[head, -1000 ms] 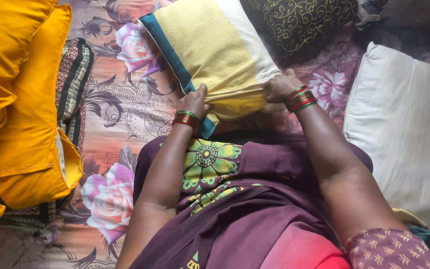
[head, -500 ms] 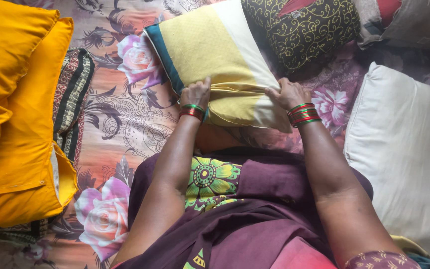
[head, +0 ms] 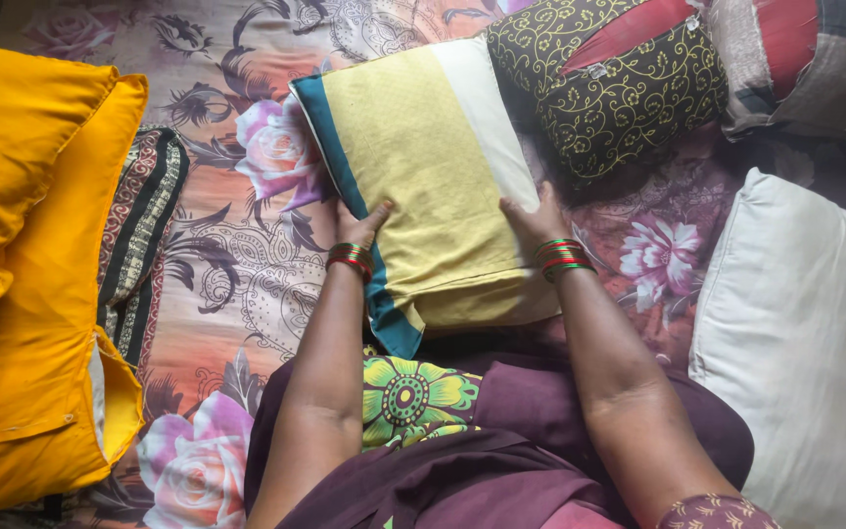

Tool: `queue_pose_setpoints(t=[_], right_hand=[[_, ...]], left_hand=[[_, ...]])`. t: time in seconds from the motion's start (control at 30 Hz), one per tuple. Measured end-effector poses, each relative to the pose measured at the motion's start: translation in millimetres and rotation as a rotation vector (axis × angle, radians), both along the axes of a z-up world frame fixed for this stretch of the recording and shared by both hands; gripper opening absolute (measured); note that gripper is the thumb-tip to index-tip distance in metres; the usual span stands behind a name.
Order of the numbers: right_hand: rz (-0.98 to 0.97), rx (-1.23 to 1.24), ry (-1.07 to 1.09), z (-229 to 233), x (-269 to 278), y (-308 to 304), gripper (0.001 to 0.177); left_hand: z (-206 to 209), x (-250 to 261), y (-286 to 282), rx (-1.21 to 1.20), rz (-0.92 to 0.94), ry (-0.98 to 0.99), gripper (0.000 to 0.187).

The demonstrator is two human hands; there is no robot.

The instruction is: The person inserts a white pillow into a yellow and teal striped pillowcase. They align the corners, push the pillow inside, and smooth the fabric. The person then places the finished pillow on a stack of other pillows on the bed.

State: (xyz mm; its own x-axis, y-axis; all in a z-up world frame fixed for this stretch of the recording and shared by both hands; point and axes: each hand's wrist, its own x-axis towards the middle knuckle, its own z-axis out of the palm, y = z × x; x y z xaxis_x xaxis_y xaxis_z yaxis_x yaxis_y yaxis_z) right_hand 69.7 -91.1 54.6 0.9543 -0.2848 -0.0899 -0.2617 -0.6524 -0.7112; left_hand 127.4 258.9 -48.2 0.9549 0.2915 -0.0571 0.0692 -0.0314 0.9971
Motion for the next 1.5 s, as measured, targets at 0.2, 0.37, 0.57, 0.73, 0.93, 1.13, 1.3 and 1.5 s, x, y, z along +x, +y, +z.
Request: queue_pose_setpoints(t=[0.2, 0.37, 0.57, 0.73, 0.93, 1.13, 1.3, 1.5], right_hand=[[-0.071, 0.147, -0.288, 25, 3, 25, 0.053], [-0.065, 0.118, -0.518, 44, 23, 20, 0.046], [0.143, -0.750, -0.566, 31, 30, 8, 0.060], [0.435, -0.438, -0.432, 31, -1, 17, 0.014], [0.753, -0.220, -0.391, 33, -29, 67, 0.009], [0.900, -0.376, -0.508, 48, -45, 129, 0.027], [0.835, -0.504, -0.371, 35, -35, 148, 0.019], [0.476, -0.412, -0.160, 56, -26, 102, 0.027]], left_hand=[[36, 21, -41, 0.067, 0.001, -0.193, 0.092], [50, 59, -36, 0.045, -0.061, -0.379, 0.079], [105, 47, -18, 1.024, 0.055, -0.031, 0.106], [126, 0, -33, 1.109, -0.358, -0.375, 0.041], [137, -46, -5, 0.867, -0.712, -0.334, 0.011], [141, -69, 54, 0.955, -0.438, 0.336, 0.045], [45, -71, 84, 0.832, -0.658, 0.240, 0.050], [46, -68, 110, 0.918, -0.276, 0.457, 0.021]])
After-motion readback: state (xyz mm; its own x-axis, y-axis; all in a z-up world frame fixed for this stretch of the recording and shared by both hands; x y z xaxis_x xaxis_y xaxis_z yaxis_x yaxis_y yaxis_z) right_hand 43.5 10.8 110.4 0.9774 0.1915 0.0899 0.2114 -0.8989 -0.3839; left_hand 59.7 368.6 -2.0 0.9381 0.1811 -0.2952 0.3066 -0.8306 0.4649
